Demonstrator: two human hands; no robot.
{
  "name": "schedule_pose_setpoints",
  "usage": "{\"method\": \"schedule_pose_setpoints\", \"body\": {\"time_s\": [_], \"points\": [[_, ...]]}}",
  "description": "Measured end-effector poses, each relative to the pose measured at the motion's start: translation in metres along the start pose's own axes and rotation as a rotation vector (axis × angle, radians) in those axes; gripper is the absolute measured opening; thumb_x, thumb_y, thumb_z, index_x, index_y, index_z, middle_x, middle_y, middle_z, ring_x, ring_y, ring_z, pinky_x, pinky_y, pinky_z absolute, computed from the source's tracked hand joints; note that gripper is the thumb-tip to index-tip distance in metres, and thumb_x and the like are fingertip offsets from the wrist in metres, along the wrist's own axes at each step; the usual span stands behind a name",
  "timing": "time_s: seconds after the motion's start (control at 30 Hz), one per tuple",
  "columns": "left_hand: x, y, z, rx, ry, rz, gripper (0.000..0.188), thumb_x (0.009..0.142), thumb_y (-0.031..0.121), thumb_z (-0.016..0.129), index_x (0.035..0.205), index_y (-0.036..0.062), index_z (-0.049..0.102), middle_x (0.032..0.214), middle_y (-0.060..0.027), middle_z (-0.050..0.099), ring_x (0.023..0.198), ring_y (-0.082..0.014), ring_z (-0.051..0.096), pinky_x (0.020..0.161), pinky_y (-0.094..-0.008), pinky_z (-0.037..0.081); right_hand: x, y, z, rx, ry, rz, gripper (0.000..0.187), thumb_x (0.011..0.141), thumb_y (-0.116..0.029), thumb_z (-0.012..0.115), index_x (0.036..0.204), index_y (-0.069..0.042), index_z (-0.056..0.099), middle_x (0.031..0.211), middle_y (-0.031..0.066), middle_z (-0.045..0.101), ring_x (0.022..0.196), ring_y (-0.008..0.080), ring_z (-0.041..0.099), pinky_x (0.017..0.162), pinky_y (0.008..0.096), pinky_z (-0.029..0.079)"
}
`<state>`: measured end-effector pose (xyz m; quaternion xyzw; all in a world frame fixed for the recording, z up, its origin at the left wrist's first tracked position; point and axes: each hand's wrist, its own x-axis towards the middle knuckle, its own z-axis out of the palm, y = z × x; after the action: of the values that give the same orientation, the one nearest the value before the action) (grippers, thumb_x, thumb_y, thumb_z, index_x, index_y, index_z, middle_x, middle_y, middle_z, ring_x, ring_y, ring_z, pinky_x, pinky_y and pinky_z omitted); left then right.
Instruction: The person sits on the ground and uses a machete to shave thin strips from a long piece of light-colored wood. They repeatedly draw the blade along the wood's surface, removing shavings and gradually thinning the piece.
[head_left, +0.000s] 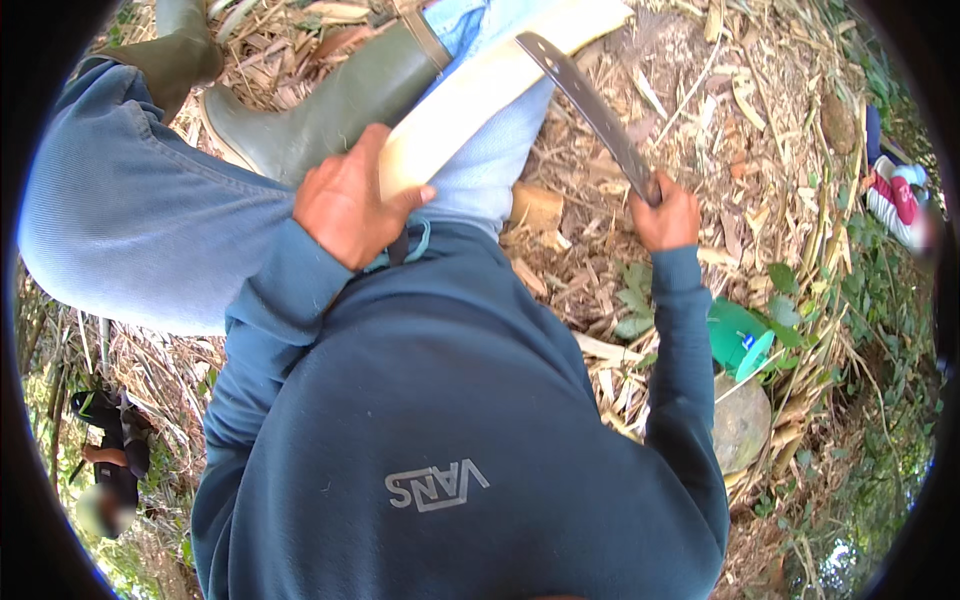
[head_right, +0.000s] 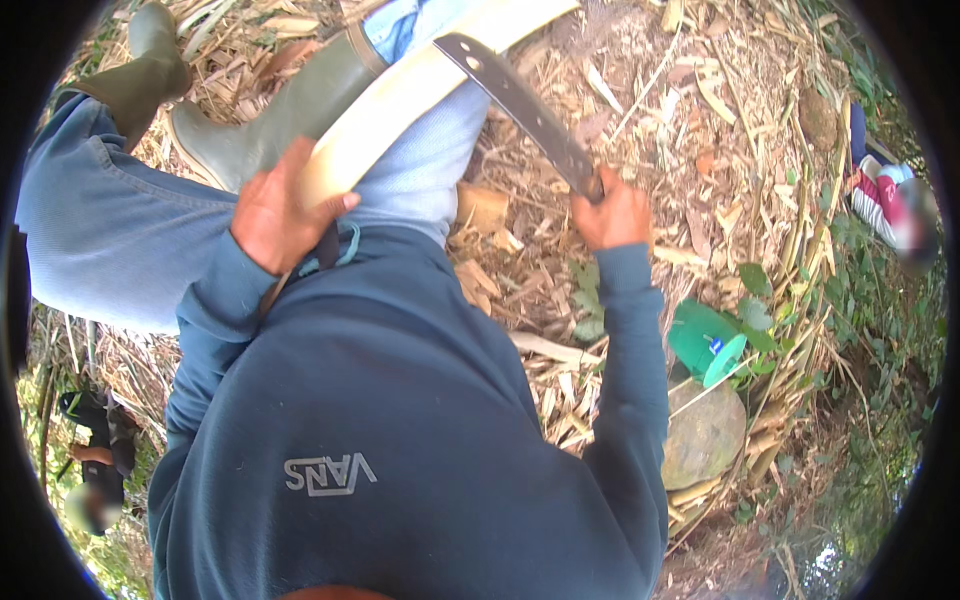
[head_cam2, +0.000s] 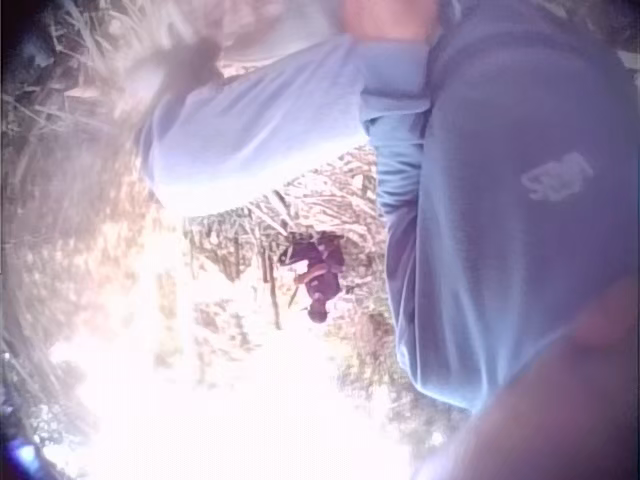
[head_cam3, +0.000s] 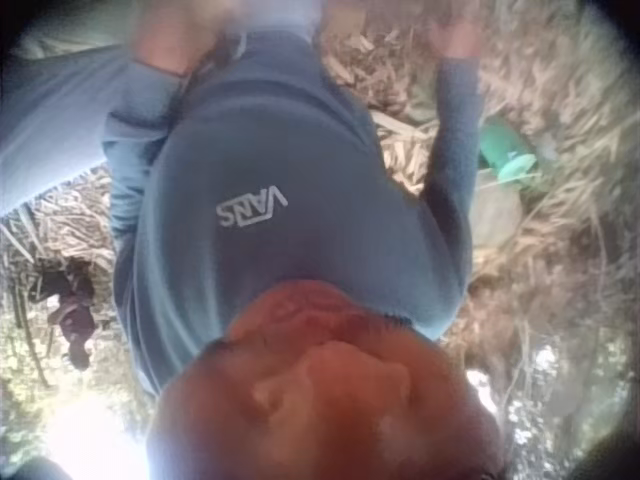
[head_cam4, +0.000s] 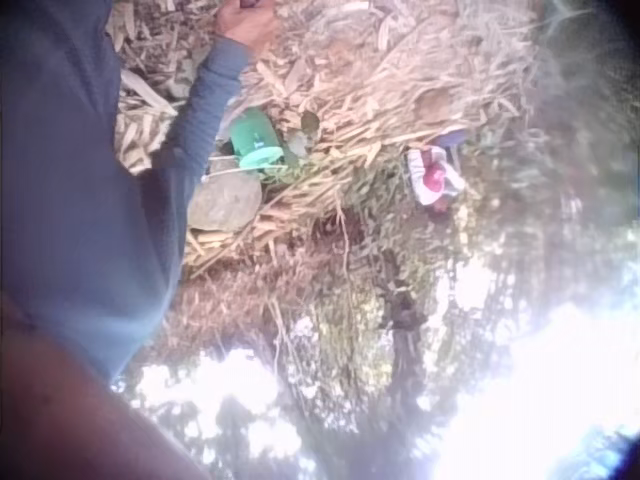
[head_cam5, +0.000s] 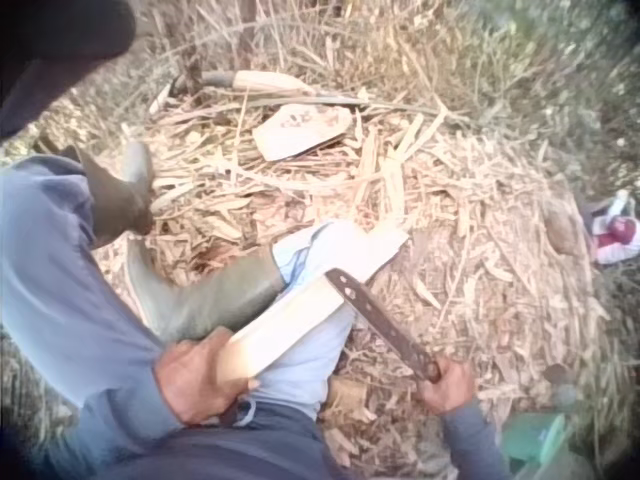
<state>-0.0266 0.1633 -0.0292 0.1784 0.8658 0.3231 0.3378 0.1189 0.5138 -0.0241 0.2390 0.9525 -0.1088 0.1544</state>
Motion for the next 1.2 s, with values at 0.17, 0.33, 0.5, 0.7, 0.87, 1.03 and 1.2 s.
{"method": "schedule_pose_setpoints", "body": {"time_s": [0.17,0.33,0.5,0.7,0.87,1.03,1.2], "points": [[0.002,-0.004,0.001,-0.025,0.01,0.015,0.054,0.08,0.034,0.081,0.112,0.0016,0.052,0.085,-0.0273,0.068,0.084,-0.0474,0.066,0.074,-0.053,0.052,0.004,0.001,-0.012,-0.023,-0.05,0.065,0.023,0.077,-0.023,0.068,0.092,-0.006,0.068,0.068,0.0215,0.065,0.067,0.0439,0.065,0.064,0.0503,0.052],[0.0,-0.002,-0.001,-0.009,-0.012,0.002,0.054,0.08,0.034,0.081,0.111,0.0011,0.053,0.085,-0.0279,0.068,0.083,-0.0473,0.066,0.074,-0.0531,0.052,-0.005,0.007,-0.013,-0.026,-0.011,-0.035,0.022,0.078,-0.023,0.067,0.089,-0.005,0.066,0.065,0.0206,0.063,0.065,0.0434,0.064,0.063,0.0508,0.05],[0.001,0.0,-0.001,-0.008,-0.036,-0.034,0.053,0.08,0.034,0.081,0.111,0.002,0.054,0.086,-0.028,0.068,0.083,-0.0472,0.066,0.075,-0.0526,0.052,0.014,0.006,-0.016,-0.049,-0.032,0.115,0.024,0.077,-0.025,0.069,0.092,-0.006,0.069,0.066,0.0207,0.064,0.066,0.0424,0.065,0.065,0.05,0.051],[-0.002,0.0,0.001,-0.027,-0.002,0.005,0.052,0.081,0.034,0.08,0.111,0.0019,0.053,0.086,-0.0276,0.068,0.084,-0.047,0.066,0.076,-0.0518,0.052,0.02,0.015,-0.016,-0.09,-0.04,0.097,0.024,0.078,-0.026,0.068,0.092,-0.006,0.069,0.068,0.022,0.066,0.068,0.0417,0.066,0.068,0.0498,0.052],[0.0,-0.003,-0.001,-0.037,-0.016,0.003,0.052,0.081,0.033,0.08,0.111,0.0017,0.053,0.086,-0.0275,0.068,0.084,-0.0476,0.066,0.074,-0.0522,0.052,0.003,0.011,-0.019,-0.014,0.019,-0.029,0.023,0.081,-0.025,0.066,0.078,-0.003,0.061,0.057,0.0193,0.056,0.055,0.0409,0.058,0.057,0.0485,0.045],[-0.002,-0.003,0.0,-0.059,0.002,0.031,0.052,0.081,0.034,0.08,0.112,0.0021,0.052,0.086,-0.0272,0.068,0.084,-0.048,0.065,0.074,-0.0524,0.052,0.033,0.014,-0.01,-0.096,0.065,0.05,0.023,0.078,-0.024,0.068,0.084,-0.002,0.066,0.06,0.0205,0.059,0.057,0.0373,0.062,0.06,0.0454,0.049],[-0.003,-0.003,0.001,-0.049,-0.01,0.005,0.053,0.081,0.034,0.08,0.113,0.0022,0.052,0.086,-0.0267,0.068,0.084,-0.0478,0.066,0.075,-0.0521,0.052,0.034,0.008,-0.019,-0.064,-0.056,0.063,0.022,0.081,-0.023,0.064,0.089,-0.003,0.07,0.063,0.0202,0.064,0.061,0.0379,0.066,0.064,0.0459,0.053]]}}
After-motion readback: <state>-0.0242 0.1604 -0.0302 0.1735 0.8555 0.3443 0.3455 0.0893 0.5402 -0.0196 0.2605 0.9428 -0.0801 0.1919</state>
